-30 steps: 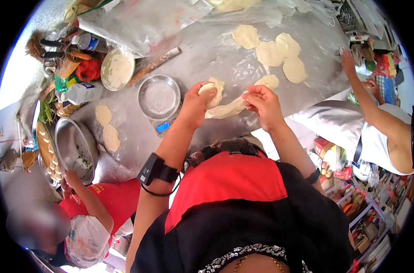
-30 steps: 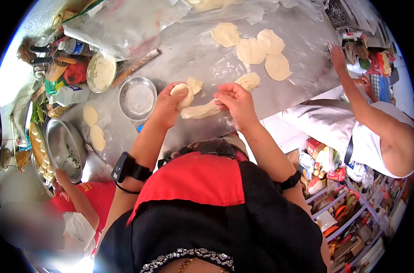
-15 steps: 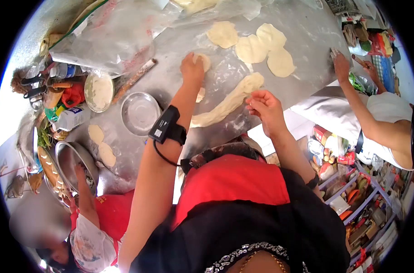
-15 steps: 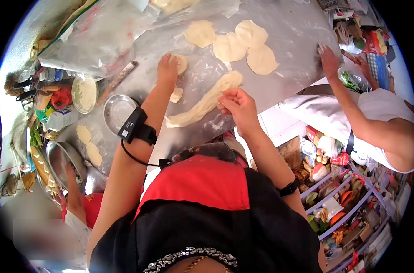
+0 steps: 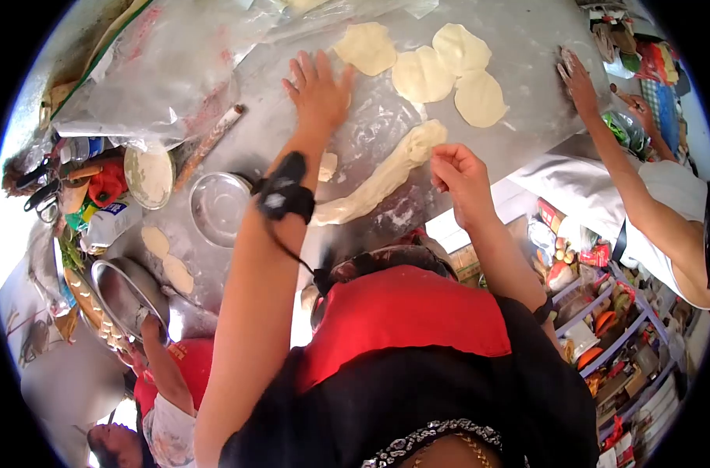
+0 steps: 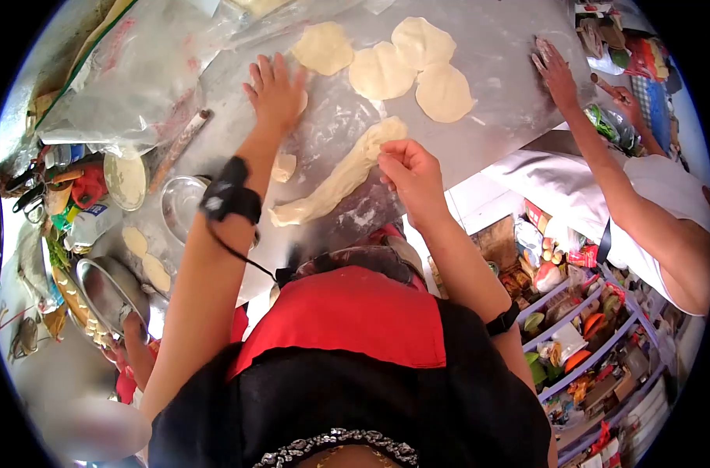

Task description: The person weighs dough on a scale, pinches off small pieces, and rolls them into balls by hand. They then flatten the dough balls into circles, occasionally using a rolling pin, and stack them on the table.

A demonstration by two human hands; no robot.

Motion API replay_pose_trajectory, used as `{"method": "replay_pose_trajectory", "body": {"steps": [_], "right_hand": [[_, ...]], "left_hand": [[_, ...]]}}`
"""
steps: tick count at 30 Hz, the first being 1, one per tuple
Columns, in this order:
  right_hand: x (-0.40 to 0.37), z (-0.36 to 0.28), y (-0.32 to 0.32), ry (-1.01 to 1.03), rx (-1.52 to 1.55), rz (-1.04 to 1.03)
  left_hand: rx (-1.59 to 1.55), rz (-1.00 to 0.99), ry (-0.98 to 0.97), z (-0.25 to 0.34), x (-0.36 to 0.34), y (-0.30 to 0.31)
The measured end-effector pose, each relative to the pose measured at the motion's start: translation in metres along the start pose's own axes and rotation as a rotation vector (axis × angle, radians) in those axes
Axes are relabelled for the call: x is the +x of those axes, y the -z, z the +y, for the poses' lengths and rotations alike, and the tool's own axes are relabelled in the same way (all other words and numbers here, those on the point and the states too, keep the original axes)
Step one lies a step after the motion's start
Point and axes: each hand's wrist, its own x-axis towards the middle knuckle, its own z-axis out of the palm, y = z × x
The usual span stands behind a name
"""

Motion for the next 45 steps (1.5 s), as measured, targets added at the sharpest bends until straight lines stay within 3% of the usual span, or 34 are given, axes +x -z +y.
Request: {"method": "replay_pose_trajectory", "body": {"steps": [4,5,7,8,11,14,17,20,21,24,27,30,36,45], "right_hand": [[0.004,0.002,-0.011,0.01,-0.041,-0.045],[0.006,0.003,-0.014,-0.003,-0.045,-0.066],[0.01,0.005,-0.019,-0.02,-0.038,-0.106],[0.012,0.005,-0.023,-0.029,-0.035,-0.122],[0.012,-0.004,-0.036,-0.038,-0.097,-0.167],[0.012,-0.01,-0.048,-0.008,-0.124,-0.185],[0.01,-0.008,-0.057,-0.034,-0.116,-0.22],[0.006,-0.001,-0.065,-0.058,-0.154,-0.263],[0.005,0.001,-0.068,-0.056,-0.166,-0.281],[-0.001,0.007,-0.079,-0.051,-0.2,-0.32],[-0.009,0.013,-0.094,-0.048,-0.219,-0.345],[-0.018,0.015,-0.109,-0.038,-0.224,-0.369],[-0.04,0.027,-0.132,-0.057,-0.22,-0.357],[-0.055,0.062,-0.142,0.023,-0.292,-0.363]], "left_hand": [[-0.623,0.048,0.176,-0.027,-0.021,0.051],[-0.601,-0.156,0.253,-0.031,-0.038,0.057],[-0.341,-0.285,0.189,-0.025,-0.09,0.065],[-0.106,-0.215,0.048,-0.013,-0.115,0.069],[-0.227,-0.025,0.043,-0.009,-0.146,0.059],[-1.191,-0.32,0.884,-0.006,-0.132,0.078],[-1.905,-0.191,1.099,-0.036,-0.137,0.108],[-2.006,0.033,0.924,-0.044,-0.139,0.164],[-2.001,0.146,0.96,-0.039,-0.135,0.187],[-1.739,0.183,0.852,-0.103,-0.157,0.196],[-1.195,0.339,0.744,-0.132,-0.168,0.201],[-1.147,0.322,0.706,-0.132,-0.177,0.22],[-1.195,0.446,0.856,-0.164,-0.215,0.229],[-1.202,0.377,0.831,-0.175,-0.242,0.24]]}}
